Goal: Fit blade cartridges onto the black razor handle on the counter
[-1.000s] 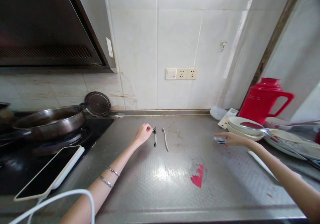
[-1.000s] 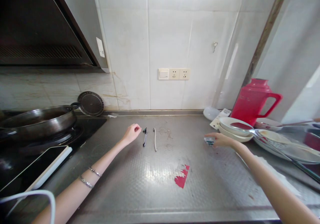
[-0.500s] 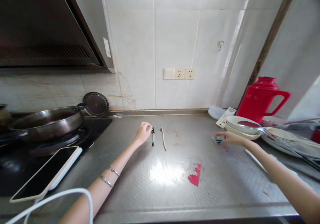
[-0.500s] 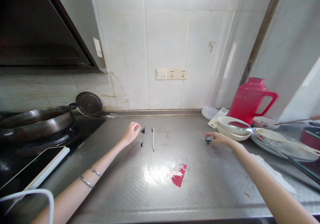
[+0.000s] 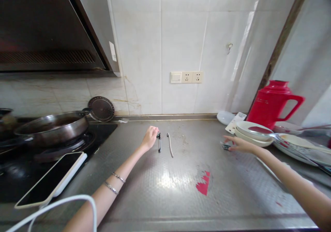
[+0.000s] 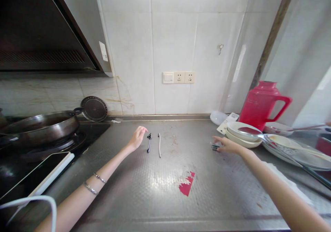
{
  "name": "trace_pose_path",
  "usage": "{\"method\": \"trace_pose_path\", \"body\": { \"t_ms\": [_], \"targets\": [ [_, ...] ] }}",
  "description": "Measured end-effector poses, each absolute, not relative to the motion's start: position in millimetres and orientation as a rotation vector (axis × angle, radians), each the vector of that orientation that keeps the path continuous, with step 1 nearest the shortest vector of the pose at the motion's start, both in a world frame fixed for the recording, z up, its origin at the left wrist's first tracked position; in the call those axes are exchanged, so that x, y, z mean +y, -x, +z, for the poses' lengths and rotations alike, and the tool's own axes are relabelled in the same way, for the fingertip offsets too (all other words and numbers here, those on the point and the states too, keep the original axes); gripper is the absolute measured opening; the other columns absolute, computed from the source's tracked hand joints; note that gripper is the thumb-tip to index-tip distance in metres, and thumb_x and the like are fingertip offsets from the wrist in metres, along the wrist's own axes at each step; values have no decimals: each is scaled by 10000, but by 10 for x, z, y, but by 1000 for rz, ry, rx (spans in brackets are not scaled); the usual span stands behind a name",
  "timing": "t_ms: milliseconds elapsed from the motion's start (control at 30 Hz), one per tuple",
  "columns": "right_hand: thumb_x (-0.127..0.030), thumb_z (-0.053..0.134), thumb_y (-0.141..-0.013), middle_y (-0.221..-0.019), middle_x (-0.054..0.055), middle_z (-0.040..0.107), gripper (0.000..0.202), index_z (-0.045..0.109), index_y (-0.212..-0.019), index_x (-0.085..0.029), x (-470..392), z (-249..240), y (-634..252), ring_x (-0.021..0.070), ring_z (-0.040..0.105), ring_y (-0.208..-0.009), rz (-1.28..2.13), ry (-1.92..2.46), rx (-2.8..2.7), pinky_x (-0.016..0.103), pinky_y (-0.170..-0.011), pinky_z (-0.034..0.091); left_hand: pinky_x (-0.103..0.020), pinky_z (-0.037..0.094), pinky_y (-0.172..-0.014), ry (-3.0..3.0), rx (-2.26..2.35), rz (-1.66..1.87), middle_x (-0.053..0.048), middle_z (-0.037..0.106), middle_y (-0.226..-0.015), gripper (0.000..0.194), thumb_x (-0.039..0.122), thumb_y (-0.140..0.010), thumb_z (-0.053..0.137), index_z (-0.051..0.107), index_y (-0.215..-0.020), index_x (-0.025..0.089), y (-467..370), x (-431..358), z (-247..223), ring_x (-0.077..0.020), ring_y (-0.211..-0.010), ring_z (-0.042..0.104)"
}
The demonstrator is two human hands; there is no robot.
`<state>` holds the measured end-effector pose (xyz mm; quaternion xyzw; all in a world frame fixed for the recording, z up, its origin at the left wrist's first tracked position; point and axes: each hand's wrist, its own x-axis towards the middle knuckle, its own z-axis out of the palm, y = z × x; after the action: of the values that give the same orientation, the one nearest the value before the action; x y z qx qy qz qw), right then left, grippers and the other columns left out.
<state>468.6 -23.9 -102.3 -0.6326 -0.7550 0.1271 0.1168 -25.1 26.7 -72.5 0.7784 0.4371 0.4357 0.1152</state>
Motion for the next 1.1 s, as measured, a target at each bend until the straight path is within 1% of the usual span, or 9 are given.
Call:
{"method": "trace_pose_path", "body": {
  "t_ms": [100, 233, 300, 400, 467, 633, 800, 1000, 1100],
  "targets": [
    [-354, 583, -625, -1087, 131, 630, 717, 416, -1292, -151, -189, -938, -4552, 266, 578, -877, 355, 1810, -2205, 380, -839, 434, -307, 368, -910, -2322, 1260, 1315, -50, 567, -956, 309, 330, -909, 290, 536, -787, 190, 226, 245, -710, -165, -974, 501],
    [-376, 602, -651, -1095, 152, 614, 772, 337, -1327, -114, -121, -751, -4125, 271, 551, -985, 287, 1622, -2271, 398, -915, 385, -369, 335, -952, -2471, 1287, 1226, -77, 529, -1129, 175, 313, -795, 527, 563, -901, 178, 93, 177, -705, -220, -1089, 432],
    [-369, 618, -656, -1110, 142, 597, 801, 299, -1349, -123, -113, -647, -3836, 257, 535, -1022, 291, 1530, -2332, 392, -939, 368, -398, 326, -960, -2579, 1260, 1088, -95, 490, -1203, 286, 314, -724, 608, 568, -968, 170, -12, 110, -687, -255, -1123, 395],
    [-342, 633, -663, -1136, 115, 572, 821, 260, -1371, -159, -151, -493, -3384, 237, 514, -1056, 299, 1418, -2412, 385, -944, 362, -414, 335, -951, -2690, 1137, 893, -90, 453, -1267, 475, 430, -654, 667, 561, -1043, 179, -182, -30, -624, -285, -1127, 369],
    [-324, 640, -666, -1156, 98, 557, 829, 243, -1381, -189, -209, -397, -3106, 228, 523, -1044, 315, 1378, -2448, 380, -930, 372, -416, 330, -959, -2732, 1079, 856, -84, 458, -1265, 557, 499, -624, 674, 554, -1063, 178, -284, -133, -569, -287, -1107, 367],
    [-288, 692, -641, -1160, 83, 555, 892, 220, -1395, -227, -391, -217, -2580, 226, 523, -1045, 361, 1248, -2542, 365, -912, 378, -400, 352, -928, -2741, 1059, 836, -87, 492, -1146, 638, 545, -581, 688, 534, -1088, 190, -431, -336, -491, -273, -1052, 396],
    [-263, 709, -635, -1131, 84, 561, 897, 228, -1392, -238, -503, -152, -2346, 228, 542, -994, 323, 1238, -2579, 346, -857, 409, -399, 355, -900, -2763, 1137, 772, -76, 490, -1051, 587, 527, -581, 695, 552, -1047, 198, -409, -389, -514, -272, -1018, 405],
    [-274, 694, -656, -1113, 88, 565, 861, 243, -1388, -256, -567, -154, -2277, 220, 564, -940, 311, 1232, -2574, 342, -816, 427, -406, 332, -889, -2767, 1138, 708, -59, 495, -1084, 479, 496, -607, 690, 594, -1002, 243, -358, -346, -516, -268, -1031, 395],
    [-308, 700, -647, -1162, 105, 552, 929, 181, -1415, -258, -544, -195, -2320, 239, 557, -984, 286, 1238, -2539, 348, -838, 416, -406, 328, -884, -2762, 1142, 690, -57, 490, -1105, 469, 483, -589, 709, 605, -983, 251, -358, -256, -551, -272, -1051, 386]
  ]
}}
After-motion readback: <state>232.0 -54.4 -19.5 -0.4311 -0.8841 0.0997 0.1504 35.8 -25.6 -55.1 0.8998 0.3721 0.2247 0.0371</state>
